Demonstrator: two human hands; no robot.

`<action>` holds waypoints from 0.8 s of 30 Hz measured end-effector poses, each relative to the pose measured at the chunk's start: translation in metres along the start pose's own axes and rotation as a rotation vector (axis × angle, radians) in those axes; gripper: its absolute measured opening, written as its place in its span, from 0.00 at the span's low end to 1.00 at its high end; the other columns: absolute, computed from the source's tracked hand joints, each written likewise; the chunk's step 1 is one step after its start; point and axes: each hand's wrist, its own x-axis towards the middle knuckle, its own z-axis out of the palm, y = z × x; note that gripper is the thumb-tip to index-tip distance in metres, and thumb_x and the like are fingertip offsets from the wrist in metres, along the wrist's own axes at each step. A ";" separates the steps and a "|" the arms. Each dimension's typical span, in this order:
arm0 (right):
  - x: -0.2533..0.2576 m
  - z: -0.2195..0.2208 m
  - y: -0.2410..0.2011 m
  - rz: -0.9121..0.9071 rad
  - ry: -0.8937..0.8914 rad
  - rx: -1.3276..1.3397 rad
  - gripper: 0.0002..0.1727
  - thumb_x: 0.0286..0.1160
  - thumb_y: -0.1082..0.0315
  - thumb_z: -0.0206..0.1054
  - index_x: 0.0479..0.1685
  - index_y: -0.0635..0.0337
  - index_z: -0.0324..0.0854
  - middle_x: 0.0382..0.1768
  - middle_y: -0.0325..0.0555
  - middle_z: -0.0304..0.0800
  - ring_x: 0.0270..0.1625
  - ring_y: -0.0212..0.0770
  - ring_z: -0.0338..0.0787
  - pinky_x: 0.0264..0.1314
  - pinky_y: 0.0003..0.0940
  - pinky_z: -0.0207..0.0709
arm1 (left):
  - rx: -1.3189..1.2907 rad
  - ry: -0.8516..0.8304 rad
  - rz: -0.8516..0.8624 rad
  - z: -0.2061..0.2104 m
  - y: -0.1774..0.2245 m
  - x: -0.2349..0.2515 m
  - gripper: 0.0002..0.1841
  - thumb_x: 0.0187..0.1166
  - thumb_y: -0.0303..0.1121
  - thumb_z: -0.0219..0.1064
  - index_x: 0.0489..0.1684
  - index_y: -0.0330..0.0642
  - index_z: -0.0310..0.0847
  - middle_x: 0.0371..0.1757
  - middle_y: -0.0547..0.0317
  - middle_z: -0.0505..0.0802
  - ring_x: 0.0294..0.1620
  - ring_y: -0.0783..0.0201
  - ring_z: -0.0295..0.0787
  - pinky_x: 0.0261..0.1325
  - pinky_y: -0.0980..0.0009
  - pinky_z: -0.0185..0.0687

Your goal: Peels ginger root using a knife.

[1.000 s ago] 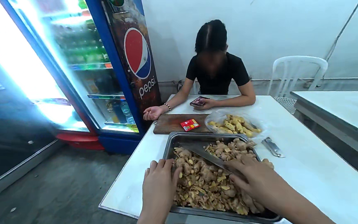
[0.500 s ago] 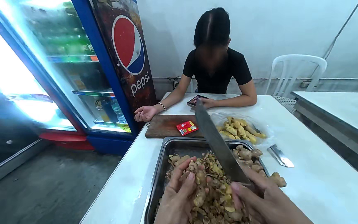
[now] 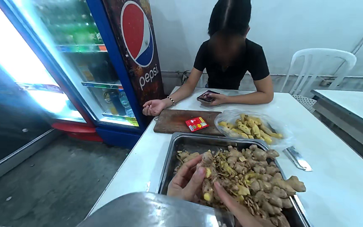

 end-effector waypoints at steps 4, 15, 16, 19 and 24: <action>0.002 -0.002 0.002 0.006 0.007 0.044 0.45 0.77 0.42 0.69 0.87 0.65 0.65 0.69 0.59 0.87 0.58 0.50 0.93 0.60 0.54 0.84 | 0.124 -0.050 0.064 0.005 0.006 -0.004 0.18 0.84 0.21 0.57 0.70 0.26 0.72 0.52 0.55 0.93 0.47 0.69 0.93 0.55 0.71 0.89; 0.001 -0.004 0.013 -0.052 -0.008 0.155 0.39 0.82 0.46 0.66 0.87 0.61 0.67 0.75 0.55 0.83 0.67 0.44 0.90 0.70 0.49 0.82 | 0.162 -0.044 0.241 0.007 -0.004 -0.007 0.15 0.84 0.25 0.59 0.65 0.27 0.76 0.51 0.59 0.94 0.50 0.73 0.92 0.57 0.74 0.88; 0.002 -0.006 0.014 -0.055 -0.018 0.167 0.39 0.82 0.47 0.66 0.87 0.61 0.67 0.75 0.54 0.83 0.68 0.44 0.90 0.70 0.49 0.82 | 0.165 -0.055 0.242 0.007 -0.003 -0.007 0.15 0.85 0.25 0.59 0.65 0.27 0.77 0.52 0.59 0.94 0.50 0.73 0.92 0.57 0.73 0.88; 0.001 -0.009 0.017 -0.028 -0.043 0.171 0.41 0.81 0.42 0.64 0.89 0.56 0.65 0.75 0.52 0.83 0.64 0.44 0.91 0.65 0.50 0.84 | 0.204 -0.079 0.252 0.007 -0.002 -0.004 0.16 0.85 0.27 0.60 0.66 0.26 0.76 0.51 0.59 0.93 0.50 0.73 0.91 0.57 0.74 0.88; 0.001 -0.010 0.015 -0.046 -0.026 0.184 0.39 0.83 0.46 0.65 0.87 0.61 0.67 0.74 0.55 0.84 0.64 0.44 0.91 0.67 0.48 0.83 | 0.207 -0.075 0.231 0.008 -0.003 -0.005 0.18 0.87 0.29 0.59 0.68 0.26 0.76 0.54 0.59 0.94 0.52 0.73 0.91 0.61 0.74 0.86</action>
